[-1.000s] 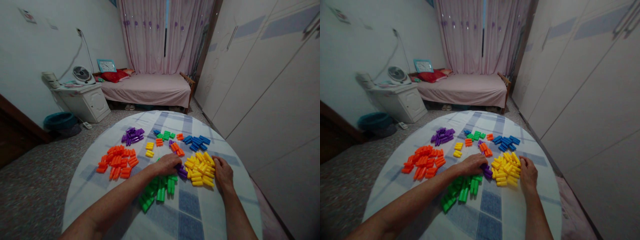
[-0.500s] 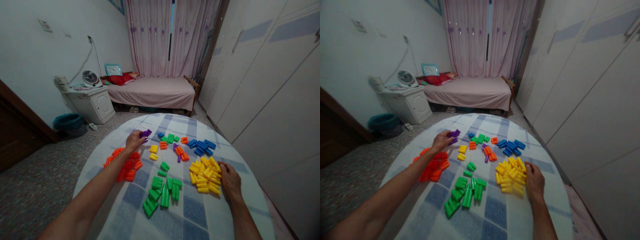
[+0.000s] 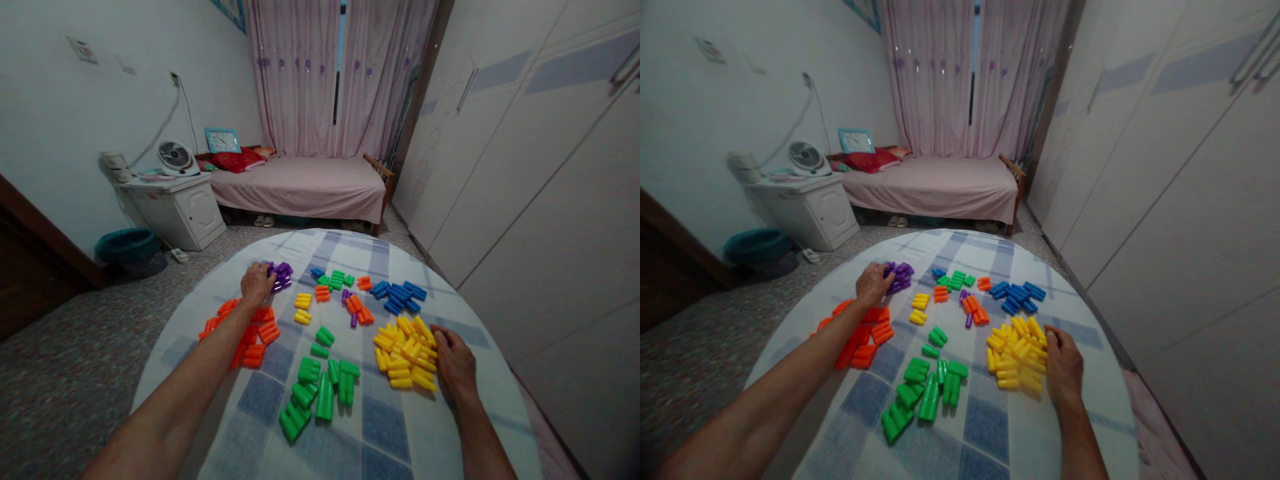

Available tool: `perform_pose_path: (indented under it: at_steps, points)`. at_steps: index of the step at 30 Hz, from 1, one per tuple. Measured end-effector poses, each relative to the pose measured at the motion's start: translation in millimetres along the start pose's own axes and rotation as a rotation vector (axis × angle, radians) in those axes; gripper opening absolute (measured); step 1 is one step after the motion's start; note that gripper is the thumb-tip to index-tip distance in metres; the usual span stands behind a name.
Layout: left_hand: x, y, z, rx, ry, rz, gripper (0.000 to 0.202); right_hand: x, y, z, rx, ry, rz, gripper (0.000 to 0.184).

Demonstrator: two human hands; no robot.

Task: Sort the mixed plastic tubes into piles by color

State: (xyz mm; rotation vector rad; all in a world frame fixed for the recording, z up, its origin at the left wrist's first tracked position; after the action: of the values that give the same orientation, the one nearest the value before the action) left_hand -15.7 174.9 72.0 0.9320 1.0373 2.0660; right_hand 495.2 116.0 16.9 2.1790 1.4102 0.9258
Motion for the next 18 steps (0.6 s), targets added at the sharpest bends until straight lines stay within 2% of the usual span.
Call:
perform_pose_path:
  at_steps: [3,6,10,12,14,18]
  points:
    - [-7.7,3.5,12.4,-0.008,-0.056,0.026,0.020,1.0,-0.5,-1.2,-0.004,0.017,-0.002,0.050]
    - [-26.5,-2.5,41.9,-0.034,-0.184,-0.011,0.023,2.0,-1.7,-0.3,-0.013,0.025,-0.009,0.050]
    - [-66.2,-28.9,94.0,-0.072,-0.440,-0.212,0.028,1.6,-2.1,1.9,-0.018,0.013,-0.016,0.050]
    - [-83.2,-43.4,112.1,-0.024,-0.519,-0.305,0.031,1.0,-1.7,1.9,-0.013,0.012,-0.014,0.050]
    - [-92.2,-53.6,121.0,0.038,-0.531,-0.342,0.028,0.7,-1.2,0.6,-0.007,0.025,-0.009,0.050]
    - [-94.1,-61.5,123.5,0.072,-0.470,-0.324,0.021,0.5,-1.3,0.4,0.002,0.036,-0.001,0.050]
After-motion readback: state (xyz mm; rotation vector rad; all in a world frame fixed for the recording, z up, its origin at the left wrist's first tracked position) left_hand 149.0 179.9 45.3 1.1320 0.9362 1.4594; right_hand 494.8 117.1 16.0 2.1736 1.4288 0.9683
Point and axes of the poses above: each hand's wrist, its own x-axis towards the middle knuckle, its own y-axis out of the back of the hand, z = x × y, the point moved 8 cm from there along x, towards the middle knuckle, and after that the axes turned 14 degrees about y, right-handed, at the moved point
